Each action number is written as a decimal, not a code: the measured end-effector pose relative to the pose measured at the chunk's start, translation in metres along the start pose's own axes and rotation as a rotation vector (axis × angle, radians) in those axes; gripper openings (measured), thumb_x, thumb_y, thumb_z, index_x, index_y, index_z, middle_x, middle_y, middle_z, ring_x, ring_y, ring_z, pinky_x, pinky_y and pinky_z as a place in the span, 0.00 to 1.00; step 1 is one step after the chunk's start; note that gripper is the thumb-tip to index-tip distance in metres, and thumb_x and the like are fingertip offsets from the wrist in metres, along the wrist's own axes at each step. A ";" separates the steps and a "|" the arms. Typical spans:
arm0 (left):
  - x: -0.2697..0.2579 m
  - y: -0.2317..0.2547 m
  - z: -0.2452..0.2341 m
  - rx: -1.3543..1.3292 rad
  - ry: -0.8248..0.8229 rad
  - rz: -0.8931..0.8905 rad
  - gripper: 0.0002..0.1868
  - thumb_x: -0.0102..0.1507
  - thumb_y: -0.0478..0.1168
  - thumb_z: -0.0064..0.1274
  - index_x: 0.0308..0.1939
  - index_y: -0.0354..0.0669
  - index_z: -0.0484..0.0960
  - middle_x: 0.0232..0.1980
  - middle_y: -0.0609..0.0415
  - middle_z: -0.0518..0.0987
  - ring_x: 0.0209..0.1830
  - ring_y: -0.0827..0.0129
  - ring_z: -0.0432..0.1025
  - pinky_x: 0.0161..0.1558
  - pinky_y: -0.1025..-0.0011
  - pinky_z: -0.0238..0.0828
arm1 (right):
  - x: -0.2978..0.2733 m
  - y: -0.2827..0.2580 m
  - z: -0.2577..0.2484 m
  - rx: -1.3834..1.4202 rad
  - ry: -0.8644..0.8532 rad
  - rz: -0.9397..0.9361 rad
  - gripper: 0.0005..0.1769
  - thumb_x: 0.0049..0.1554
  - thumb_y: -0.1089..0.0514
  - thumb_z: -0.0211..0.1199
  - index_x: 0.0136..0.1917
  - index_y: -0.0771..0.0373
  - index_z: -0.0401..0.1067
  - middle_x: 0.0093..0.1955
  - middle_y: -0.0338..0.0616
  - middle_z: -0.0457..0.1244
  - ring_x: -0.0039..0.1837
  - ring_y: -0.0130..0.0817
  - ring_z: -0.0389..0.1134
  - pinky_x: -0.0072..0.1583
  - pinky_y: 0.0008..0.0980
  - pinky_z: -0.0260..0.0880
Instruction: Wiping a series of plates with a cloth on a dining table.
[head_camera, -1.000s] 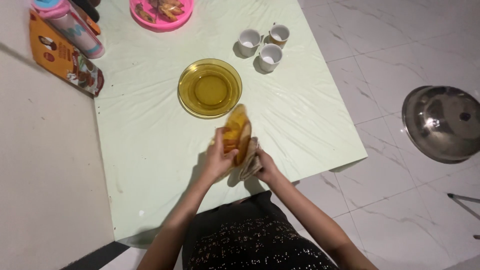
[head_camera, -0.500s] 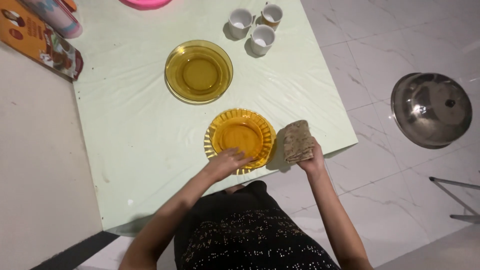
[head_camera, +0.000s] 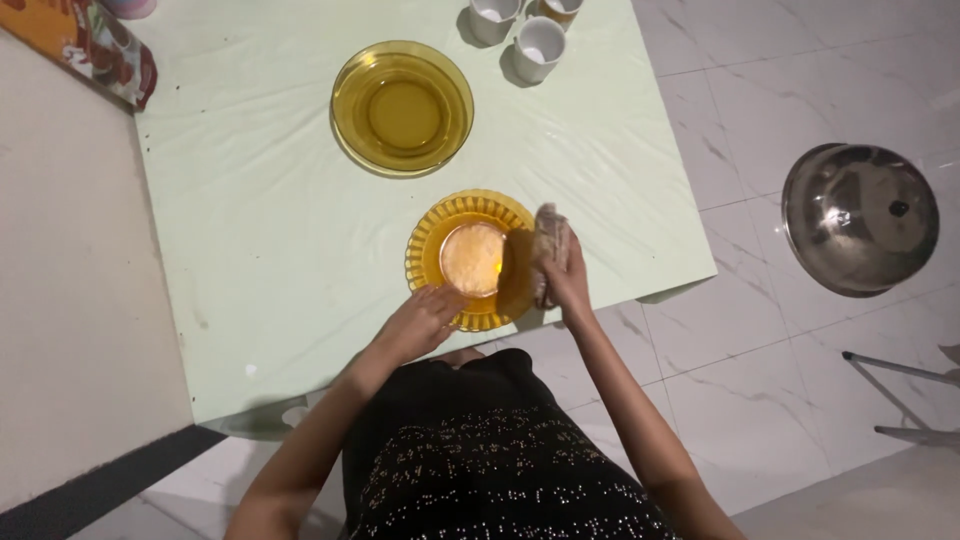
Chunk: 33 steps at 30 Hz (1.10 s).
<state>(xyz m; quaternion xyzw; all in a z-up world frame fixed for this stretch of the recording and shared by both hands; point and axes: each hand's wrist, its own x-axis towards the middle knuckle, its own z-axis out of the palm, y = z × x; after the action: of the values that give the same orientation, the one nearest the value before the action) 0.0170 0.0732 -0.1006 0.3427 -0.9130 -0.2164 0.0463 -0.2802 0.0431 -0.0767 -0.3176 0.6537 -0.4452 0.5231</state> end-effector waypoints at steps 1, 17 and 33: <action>-0.003 0.004 -0.012 -0.045 0.025 -0.039 0.30 0.62 0.37 0.51 0.69 0.46 0.72 0.75 0.47 0.67 0.79 0.58 0.56 0.78 0.55 0.48 | 0.015 0.020 0.003 -0.202 0.011 -0.179 0.49 0.51 0.55 0.62 0.82 0.58 0.46 0.75 0.56 0.55 0.72 0.50 0.62 0.68 0.46 0.68; -0.014 -0.026 0.019 -0.256 0.136 -0.580 0.55 0.62 0.70 0.46 0.81 0.45 0.40 0.84 0.52 0.45 0.85 0.56 0.39 0.76 0.43 0.35 | -0.035 0.026 0.103 -0.902 -0.434 -0.802 0.41 0.50 0.57 0.65 0.76 0.54 0.63 0.80 0.52 0.52 0.70 0.60 0.59 0.69 0.52 0.63; -0.010 -0.031 0.000 -0.362 0.076 -0.562 0.59 0.60 0.73 0.48 0.82 0.50 0.35 0.86 0.52 0.41 0.84 0.50 0.36 0.74 0.38 0.32 | 0.015 0.007 0.008 -1.587 -0.190 -0.968 0.31 0.53 0.54 0.71 0.70 0.47 0.74 0.77 0.39 0.59 0.71 0.44 0.62 0.64 0.50 0.65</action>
<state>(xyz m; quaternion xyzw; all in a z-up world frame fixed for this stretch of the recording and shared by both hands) 0.0433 0.0594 -0.1132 0.5749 -0.7273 -0.3665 0.0790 -0.2759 0.0307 -0.0894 -0.8548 0.5175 -0.0100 -0.0378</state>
